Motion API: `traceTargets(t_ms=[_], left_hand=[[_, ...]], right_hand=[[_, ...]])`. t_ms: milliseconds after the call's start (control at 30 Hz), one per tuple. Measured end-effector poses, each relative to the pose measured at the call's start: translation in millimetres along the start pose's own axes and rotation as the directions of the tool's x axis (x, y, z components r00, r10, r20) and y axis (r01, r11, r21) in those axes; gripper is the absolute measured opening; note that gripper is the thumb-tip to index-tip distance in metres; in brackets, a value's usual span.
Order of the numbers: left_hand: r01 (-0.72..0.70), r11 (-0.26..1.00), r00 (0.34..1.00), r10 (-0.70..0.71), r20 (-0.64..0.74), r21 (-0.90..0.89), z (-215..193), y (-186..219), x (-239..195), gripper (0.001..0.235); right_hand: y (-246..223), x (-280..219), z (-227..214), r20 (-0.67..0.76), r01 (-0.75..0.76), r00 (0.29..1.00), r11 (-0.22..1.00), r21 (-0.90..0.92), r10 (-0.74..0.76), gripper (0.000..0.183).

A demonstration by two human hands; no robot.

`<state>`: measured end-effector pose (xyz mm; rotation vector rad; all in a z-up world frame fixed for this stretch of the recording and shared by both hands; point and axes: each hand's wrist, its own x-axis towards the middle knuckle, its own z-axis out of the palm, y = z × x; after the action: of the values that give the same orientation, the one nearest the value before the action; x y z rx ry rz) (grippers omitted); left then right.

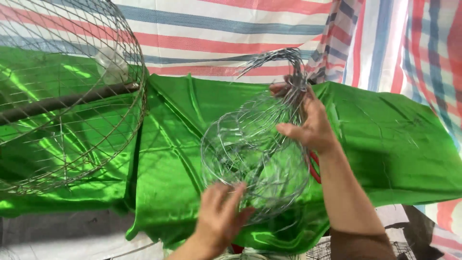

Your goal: Shaping and assembling a decorative bird figure from metal wire using hands and pliers.

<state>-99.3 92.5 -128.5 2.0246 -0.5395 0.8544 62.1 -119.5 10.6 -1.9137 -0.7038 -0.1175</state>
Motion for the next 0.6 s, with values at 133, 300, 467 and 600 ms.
traceTargets(t_ms=[133,300,467,600], left_hand=[[-0.202,0.978,0.972,0.206,0.113,-0.043,19.4,38.4,2.4,0.043],[-0.231,0.936,0.874,0.320,0.366,-0.267,48.5,59.9,1.8,0.041],[-0.312,0.915,0.950,0.302,-0.075,-0.255,23.1,46.9,33.4,0.027],[-0.147,0.960,0.987,0.128,-0.097,-0.236,11.8,-11.7,71.3,0.072]], right_hand=[[14.0,17.7,-26.8,0.239,0.052,0.966,0.980,0.193,-0.099,0.082],[36.7,19.1,-35.3,0.228,-0.017,0.972,0.990,-0.138,0.048,0.052],[44.0,1.9,-48.2,0.313,0.143,0.927,0.965,0.219,-0.208,0.073],[35.5,-2.4,-49.2,0.277,0.109,0.943,0.956,0.272,-0.186,0.065]])
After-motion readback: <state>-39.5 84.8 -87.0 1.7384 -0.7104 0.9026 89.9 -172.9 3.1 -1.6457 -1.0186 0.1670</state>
